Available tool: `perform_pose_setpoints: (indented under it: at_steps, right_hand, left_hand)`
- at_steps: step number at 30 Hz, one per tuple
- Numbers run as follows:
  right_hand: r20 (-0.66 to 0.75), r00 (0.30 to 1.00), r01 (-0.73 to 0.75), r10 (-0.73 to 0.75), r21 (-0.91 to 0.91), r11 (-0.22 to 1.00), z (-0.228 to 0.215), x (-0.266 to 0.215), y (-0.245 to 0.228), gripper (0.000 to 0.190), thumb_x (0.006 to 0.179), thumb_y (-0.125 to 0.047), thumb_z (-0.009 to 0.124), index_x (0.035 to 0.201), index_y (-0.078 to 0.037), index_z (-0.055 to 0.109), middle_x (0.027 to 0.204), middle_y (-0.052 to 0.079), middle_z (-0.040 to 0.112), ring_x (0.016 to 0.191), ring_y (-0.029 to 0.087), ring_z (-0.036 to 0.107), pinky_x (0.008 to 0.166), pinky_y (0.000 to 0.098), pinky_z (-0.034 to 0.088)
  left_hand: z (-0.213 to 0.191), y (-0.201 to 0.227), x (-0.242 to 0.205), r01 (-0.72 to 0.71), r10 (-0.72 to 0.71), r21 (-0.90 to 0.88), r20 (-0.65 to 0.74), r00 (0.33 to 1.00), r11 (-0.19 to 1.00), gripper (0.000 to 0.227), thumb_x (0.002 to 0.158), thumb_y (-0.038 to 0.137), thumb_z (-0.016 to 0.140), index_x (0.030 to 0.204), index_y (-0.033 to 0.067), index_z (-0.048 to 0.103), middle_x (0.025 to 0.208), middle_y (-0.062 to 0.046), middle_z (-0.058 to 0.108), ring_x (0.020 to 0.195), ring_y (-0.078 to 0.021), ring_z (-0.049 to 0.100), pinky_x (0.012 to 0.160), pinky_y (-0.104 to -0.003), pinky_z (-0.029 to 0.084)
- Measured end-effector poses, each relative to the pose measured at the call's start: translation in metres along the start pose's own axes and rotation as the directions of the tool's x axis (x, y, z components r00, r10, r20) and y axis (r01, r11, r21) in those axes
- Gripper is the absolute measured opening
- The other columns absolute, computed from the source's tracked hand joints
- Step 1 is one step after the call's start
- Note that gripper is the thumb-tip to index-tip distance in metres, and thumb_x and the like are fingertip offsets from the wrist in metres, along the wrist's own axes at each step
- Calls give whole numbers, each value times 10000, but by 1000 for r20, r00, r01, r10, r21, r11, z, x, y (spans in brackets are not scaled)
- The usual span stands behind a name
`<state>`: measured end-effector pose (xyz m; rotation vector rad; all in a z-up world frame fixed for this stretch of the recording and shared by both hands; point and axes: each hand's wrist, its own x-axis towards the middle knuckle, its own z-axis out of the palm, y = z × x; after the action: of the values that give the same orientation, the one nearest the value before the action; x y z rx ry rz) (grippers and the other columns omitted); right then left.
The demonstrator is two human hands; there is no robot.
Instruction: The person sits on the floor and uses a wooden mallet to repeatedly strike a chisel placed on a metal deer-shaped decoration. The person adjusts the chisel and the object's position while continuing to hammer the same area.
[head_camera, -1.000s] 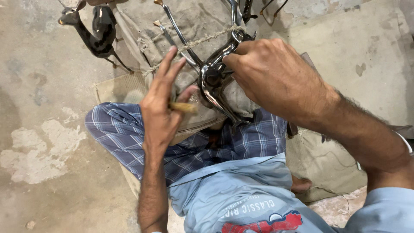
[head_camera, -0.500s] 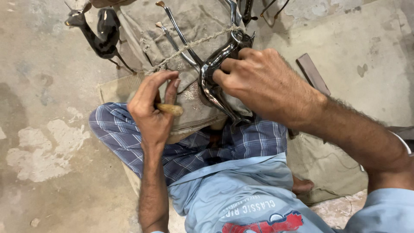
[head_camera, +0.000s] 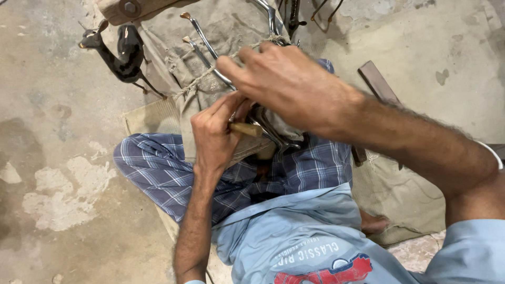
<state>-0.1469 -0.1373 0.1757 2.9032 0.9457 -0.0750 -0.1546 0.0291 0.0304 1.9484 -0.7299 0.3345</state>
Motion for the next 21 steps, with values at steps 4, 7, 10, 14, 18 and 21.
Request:
perform_pose_setpoints:
  at_steps: [4,7,10,14,18,21]
  right_hand:
    - [24,999,-40,39,24,999,17,10,-5,591,759,-98,780,1251,35,480,1089,207,608,968,342,682,664,389,623]
    - [-44,999,-11,13,38,999,27,10,-5,656,708,-135,804,1249,36,476,1132,199,592,1027,335,665,718,396,624]
    - [-86,996,29,-27,24,999,26,10,-1,626,751,-18,745,1300,61,455,1179,225,569,1072,340,635,789,413,613]
    - [-377,906,104,-190,-237,966,6,7,12,817,622,-121,673,1405,-46,452,1312,181,544,1174,264,579,891,380,565]
    - [190,981,-3,-32,181,984,-26,0,21,554,919,81,592,1439,-86,500,1219,139,586,1057,266,626,815,405,572]
    - [-134,987,131,-94,300,945,-52,-6,18,457,889,68,623,1336,-15,581,1158,211,641,860,305,655,584,392,530]
  left_hand:
    - [3,-5,3,-23,20,54,52,998,998,256,751,-29,771,984,-4,667,849,-162,689,738,-340,675,631,-466,501]
    - [8,-13,3,-64,61,74,49,997,995,231,757,-62,705,970,-1,641,805,-156,657,707,-340,645,625,-469,482]
    - [9,-23,6,-72,63,103,97,993,992,178,796,-77,681,955,-4,648,736,-132,641,623,-308,617,583,-457,466]
    - [12,-26,10,-60,47,105,120,992,993,241,842,-95,642,1046,34,634,715,-105,628,605,-281,616,577,-438,476]
    - [8,-23,13,-69,50,131,147,988,989,639,754,-80,644,1382,23,579,687,-138,583,613,-322,610,579,-472,469]
    - [6,-19,15,-88,81,67,108,991,994,660,787,-93,634,1419,77,549,857,-146,681,698,-320,656,619,-457,485]
